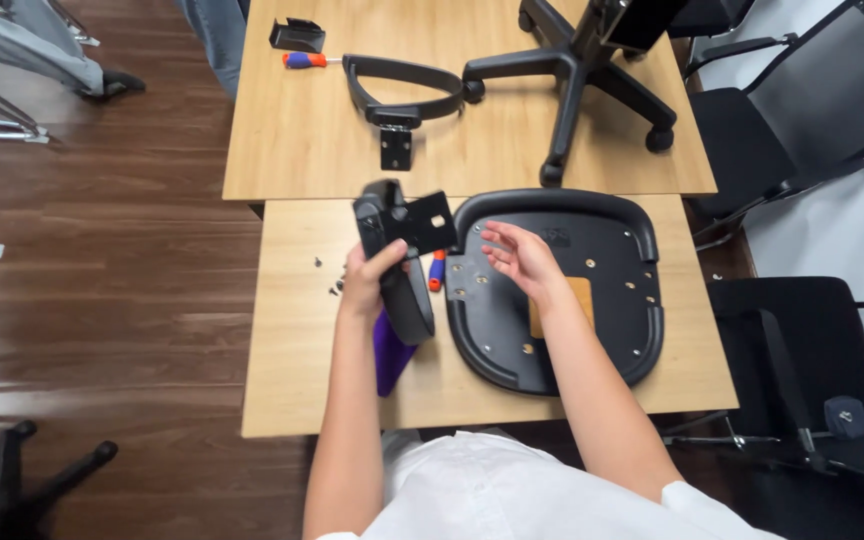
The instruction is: The person assembles an office chair on a wooden table. They flip the black seat cushion over, align a mounting bracket and backrest support onto the seat underside, then pick up screws and drive them into the bracket holes using a screwdriver, steadying the parts with the other hand.
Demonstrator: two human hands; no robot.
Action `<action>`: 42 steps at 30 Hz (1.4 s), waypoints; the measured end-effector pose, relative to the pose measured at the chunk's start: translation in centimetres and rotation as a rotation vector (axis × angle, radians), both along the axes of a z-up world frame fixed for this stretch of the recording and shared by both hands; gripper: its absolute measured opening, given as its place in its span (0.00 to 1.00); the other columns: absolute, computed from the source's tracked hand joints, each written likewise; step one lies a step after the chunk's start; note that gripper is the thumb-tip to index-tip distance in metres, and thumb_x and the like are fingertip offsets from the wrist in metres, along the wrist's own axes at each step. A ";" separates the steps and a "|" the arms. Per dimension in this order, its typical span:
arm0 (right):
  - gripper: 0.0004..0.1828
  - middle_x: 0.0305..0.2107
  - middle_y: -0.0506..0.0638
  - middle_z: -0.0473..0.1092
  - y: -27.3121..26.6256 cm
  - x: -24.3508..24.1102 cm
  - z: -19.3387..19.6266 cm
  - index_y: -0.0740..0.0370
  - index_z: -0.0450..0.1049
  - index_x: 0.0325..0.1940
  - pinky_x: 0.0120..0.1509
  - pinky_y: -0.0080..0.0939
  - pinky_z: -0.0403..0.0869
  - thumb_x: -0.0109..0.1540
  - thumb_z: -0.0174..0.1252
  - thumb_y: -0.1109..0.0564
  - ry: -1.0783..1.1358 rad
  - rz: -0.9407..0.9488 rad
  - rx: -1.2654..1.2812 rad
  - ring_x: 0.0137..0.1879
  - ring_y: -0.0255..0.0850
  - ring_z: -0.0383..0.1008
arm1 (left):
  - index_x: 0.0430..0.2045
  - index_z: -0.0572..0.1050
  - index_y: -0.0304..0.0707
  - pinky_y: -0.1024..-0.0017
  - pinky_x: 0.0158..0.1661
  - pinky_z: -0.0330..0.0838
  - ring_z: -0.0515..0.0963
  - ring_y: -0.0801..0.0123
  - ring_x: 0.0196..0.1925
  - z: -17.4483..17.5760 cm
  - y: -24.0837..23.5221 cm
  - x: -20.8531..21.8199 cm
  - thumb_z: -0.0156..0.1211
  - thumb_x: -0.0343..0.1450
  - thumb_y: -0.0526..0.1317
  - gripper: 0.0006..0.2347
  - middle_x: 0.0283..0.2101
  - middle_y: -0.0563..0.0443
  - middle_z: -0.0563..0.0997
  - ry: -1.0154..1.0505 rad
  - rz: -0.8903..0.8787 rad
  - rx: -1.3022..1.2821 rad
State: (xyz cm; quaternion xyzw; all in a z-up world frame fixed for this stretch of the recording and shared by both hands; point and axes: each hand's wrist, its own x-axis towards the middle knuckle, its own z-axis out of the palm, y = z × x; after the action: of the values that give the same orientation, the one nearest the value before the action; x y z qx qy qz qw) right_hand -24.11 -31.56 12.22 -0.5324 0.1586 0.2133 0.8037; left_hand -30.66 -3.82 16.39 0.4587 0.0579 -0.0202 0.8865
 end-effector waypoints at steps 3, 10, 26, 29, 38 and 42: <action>0.18 0.46 0.53 0.75 1.8 1.3 -1.0 0.65 0.74 0.59 0.49 0.38 0.75 0.69 0.50 0.53 0.008 0.011 -0.008 0.45 0.40 0.76 | 0.34 0.75 0.30 0.73 0.32 0.74 0.78 0.70 0.28 -0.5 1.4 0.2 0.67 0.66 0.36 0.09 0.29 0.49 0.79 -0.010 -0.064 -0.027; 0.18 0.46 0.51 0.75 6.5 5.4 -0.5 0.64 0.74 0.58 0.49 0.37 0.76 0.69 0.48 0.54 0.044 -0.025 -0.197 0.44 0.37 0.76 | 0.33 0.74 0.29 0.72 0.33 0.74 0.77 0.69 0.29 -0.8 4.5 2.1 0.66 0.67 0.35 0.09 0.28 0.48 0.78 -0.021 -0.119 -0.144; 0.15 0.41 0.47 0.76 6.8 9.3 -2.7 0.61 0.75 0.55 0.46 0.34 0.77 0.68 0.48 0.55 0.029 0.028 -0.412 0.41 0.33 0.76 | 0.37 0.74 0.26 0.72 0.33 0.75 0.79 0.68 0.29 -2.7 8.0 7.5 0.66 0.66 0.34 0.10 0.31 0.45 0.80 0.030 -0.064 -0.181; 0.13 0.37 0.44 0.76 4.8 7.9 -3.9 0.60 0.78 0.48 0.42 0.33 0.75 0.67 0.51 0.54 0.108 0.097 -0.564 0.39 0.31 0.75 | 0.37 0.74 0.27 0.72 0.33 0.75 0.79 0.68 0.30 -2.7 7.5 7.8 0.66 0.66 0.33 0.11 0.31 0.45 0.80 0.030 -0.082 -0.153; 0.13 0.35 0.44 0.77 3.2 6.8 -8.0 0.61 0.80 0.42 0.38 0.34 0.74 0.66 0.55 0.52 0.013 0.319 -0.802 0.36 0.32 0.76 | 0.38 0.74 0.29 0.73 0.33 0.75 0.78 0.70 0.30 -2.1 5.3 6.8 0.68 0.65 0.34 0.12 0.32 0.48 0.79 0.057 -0.113 -0.062; 0.11 0.33 0.45 0.78 3.2 8.1 -8.0 0.63 0.79 0.44 0.40 0.34 0.76 0.66 0.56 0.53 -0.217 0.334 -0.748 0.35 0.33 0.77 | 0.39 0.75 0.31 0.74 0.32 0.75 0.78 0.73 0.30 -1.6 4.8 6.1 0.69 0.64 0.34 0.13 0.31 0.51 0.78 0.052 -0.127 0.031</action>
State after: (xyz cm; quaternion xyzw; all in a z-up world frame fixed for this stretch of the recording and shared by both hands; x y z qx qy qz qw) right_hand -16.03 -28.33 4.25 -0.8253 0.0513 0.2111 0.5213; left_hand -24.57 0.99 14.82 0.4745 0.0521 -0.0873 0.8744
